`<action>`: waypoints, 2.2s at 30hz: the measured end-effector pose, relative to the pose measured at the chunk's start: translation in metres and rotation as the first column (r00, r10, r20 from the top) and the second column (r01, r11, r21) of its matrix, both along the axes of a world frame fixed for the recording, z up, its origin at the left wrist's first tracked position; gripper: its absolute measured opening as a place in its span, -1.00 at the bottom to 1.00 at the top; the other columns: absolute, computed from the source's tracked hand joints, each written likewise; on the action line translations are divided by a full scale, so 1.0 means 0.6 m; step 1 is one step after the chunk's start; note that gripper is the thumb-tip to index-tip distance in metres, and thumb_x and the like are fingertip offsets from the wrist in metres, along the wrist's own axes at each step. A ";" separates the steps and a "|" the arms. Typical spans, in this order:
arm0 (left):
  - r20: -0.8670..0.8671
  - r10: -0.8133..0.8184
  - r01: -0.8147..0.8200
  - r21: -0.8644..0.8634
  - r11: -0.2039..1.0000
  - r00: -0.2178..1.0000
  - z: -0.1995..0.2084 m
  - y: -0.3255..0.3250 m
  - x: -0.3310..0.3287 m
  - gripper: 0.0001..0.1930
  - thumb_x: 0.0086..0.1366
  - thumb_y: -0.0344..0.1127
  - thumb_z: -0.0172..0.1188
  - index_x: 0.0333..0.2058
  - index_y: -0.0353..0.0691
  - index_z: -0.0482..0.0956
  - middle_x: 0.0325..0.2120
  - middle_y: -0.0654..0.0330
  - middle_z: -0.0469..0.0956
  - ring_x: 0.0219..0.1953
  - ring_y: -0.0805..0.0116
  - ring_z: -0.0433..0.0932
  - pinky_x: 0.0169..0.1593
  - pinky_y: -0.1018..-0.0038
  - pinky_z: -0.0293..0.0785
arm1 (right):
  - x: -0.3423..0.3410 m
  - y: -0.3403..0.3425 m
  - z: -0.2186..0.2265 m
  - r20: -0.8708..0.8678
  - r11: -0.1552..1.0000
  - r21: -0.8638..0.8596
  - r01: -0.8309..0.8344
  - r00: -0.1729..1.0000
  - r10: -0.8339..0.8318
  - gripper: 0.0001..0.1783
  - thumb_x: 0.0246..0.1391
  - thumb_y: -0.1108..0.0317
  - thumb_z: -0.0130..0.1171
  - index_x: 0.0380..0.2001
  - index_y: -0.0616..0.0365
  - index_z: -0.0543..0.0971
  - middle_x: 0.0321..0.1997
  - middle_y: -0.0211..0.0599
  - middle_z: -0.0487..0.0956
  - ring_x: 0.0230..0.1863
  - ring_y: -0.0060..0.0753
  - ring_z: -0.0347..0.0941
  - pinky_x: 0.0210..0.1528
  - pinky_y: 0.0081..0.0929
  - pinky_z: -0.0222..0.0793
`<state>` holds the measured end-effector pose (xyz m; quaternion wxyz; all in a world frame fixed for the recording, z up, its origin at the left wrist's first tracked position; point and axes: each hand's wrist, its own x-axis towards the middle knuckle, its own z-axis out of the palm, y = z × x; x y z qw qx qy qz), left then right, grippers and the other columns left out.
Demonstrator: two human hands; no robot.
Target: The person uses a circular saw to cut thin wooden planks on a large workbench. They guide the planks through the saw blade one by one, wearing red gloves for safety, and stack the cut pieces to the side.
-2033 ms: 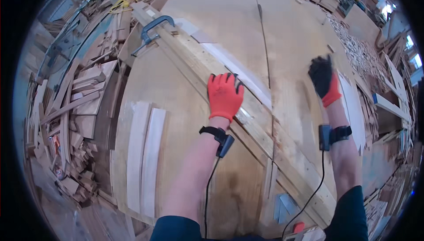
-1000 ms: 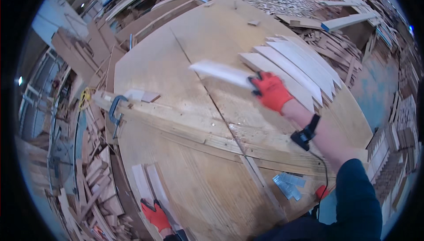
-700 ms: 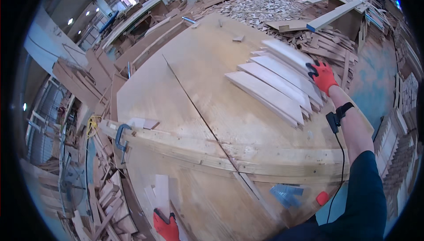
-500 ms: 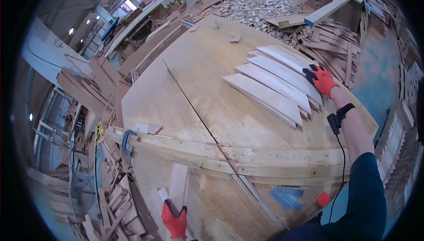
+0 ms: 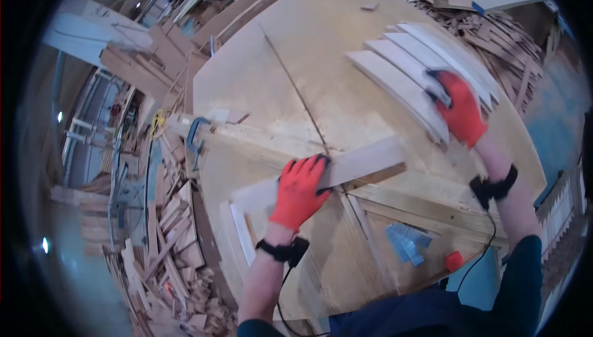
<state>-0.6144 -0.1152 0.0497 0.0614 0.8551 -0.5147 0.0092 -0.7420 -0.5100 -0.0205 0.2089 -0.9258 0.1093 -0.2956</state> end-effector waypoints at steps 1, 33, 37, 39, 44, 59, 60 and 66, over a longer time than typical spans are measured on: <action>0.010 -0.043 0.043 0.024 0.999 0.999 -0.004 -0.016 0.000 -0.24 -0.07 -0.23 0.49 0.18 -0.19 0.47 0.17 0.08 0.50 0.23 0.08 0.43 0.37 0.07 0.22 | 0.003 0.061 -0.011 0.040 0.982 0.067 -0.175 0.984 0.173 -0.30 -0.01 0.09 0.37 0.20 0.09 0.48 0.28 -0.04 0.44 0.31 0.14 0.31 0.37 -0.10 0.22; 0.044 0.829 -0.801 -0.232 0.552 0.558 -0.256 0.305 0.027 -0.34 0.31 -0.05 0.21 0.28 -0.30 0.37 0.32 -0.08 0.32 0.40 -0.10 0.17 0.47 0.01 -0.05 | 0.098 0.294 -0.120 -0.321 0.984 0.175 0.044 0.947 0.015 -0.53 0.05 0.17 0.33 0.06 -0.02 0.63 0.23 -0.30 0.54 0.30 -0.05 0.32 0.35 -0.10 0.19; 0.035 0.821 -0.782 -0.282 0.555 0.570 -0.252 0.303 0.037 -0.38 0.30 -0.08 0.22 0.26 -0.25 0.40 0.31 -0.08 0.33 0.38 -0.10 0.20 0.45 0.02 -0.01 | 0.103 0.297 -0.142 -0.308 0.994 0.105 0.041 0.951 -0.007 -0.54 0.05 0.24 0.30 0.07 -0.01 0.63 0.24 -0.29 0.53 0.30 -0.05 0.32 0.35 -0.10 0.19; 0.026 0.819 -0.779 -0.295 0.554 0.573 -0.241 0.297 0.040 -0.40 0.30 -0.08 0.22 0.24 -0.23 0.42 0.30 -0.08 0.34 0.37 -0.10 0.22 0.44 0.02 0.00 | 0.104 0.295 -0.148 -0.281 0.995 0.088 0.040 0.960 -0.014 -0.54 0.05 0.27 0.29 0.08 -0.01 0.62 0.24 -0.29 0.53 0.30 -0.05 0.33 0.35 -0.09 0.19; 0.038 0.817 -0.777 -0.289 0.560 0.575 -0.259 0.315 0.052 -0.42 0.31 -0.06 0.21 0.23 -0.21 0.43 0.29 -0.07 0.35 0.37 -0.07 0.21 0.44 0.03 0.00 | 0.112 0.317 -0.147 -0.317 0.994 0.097 0.041 0.949 -0.008 -0.51 0.07 0.23 0.27 0.11 0.03 0.60 0.27 -0.26 0.51 0.32 -0.01 0.30 0.40 -0.06 0.14; 0.081 0.800 -0.732 -0.359 0.580 0.594 -0.336 0.342 0.084 -0.39 0.31 0.01 0.18 0.23 -0.21 0.42 0.30 -0.04 0.34 0.38 -0.05 0.20 0.45 0.02 -0.01 | 0.116 0.359 -0.239 -0.257 0.990 0.045 0.132 0.959 -0.116 -0.53 0.16 0.20 0.19 0.13 0.04 0.58 0.35 -0.21 0.45 0.37 0.02 0.26 0.49 -0.03 0.01; 0.102 0.807 -0.729 -0.373 0.573 0.582 -0.345 0.347 0.087 -0.39 0.31 0.01 0.18 0.23 -0.21 0.41 0.30 -0.04 0.34 0.38 -0.05 0.20 0.45 0.02 -0.01 | 0.115 0.362 -0.239 -0.269 0.990 0.043 0.137 0.956 -0.121 -0.53 0.16 0.19 0.19 0.14 0.03 0.58 0.36 -0.21 0.44 0.37 0.02 0.26 0.49 -0.03 0.00; 0.074 0.791 -0.727 -0.349 0.592 0.608 -0.351 0.339 0.084 -0.34 0.34 0.03 0.14 0.26 -0.31 0.39 0.32 -0.09 0.32 0.40 -0.11 0.18 0.47 0.01 -0.05 | 0.106 0.376 -0.215 -0.319 0.979 0.047 0.198 0.932 -0.173 -0.51 0.19 0.18 0.18 0.19 -0.05 0.56 0.41 -0.24 0.39 0.41 -0.01 0.23 0.52 -0.03 -0.04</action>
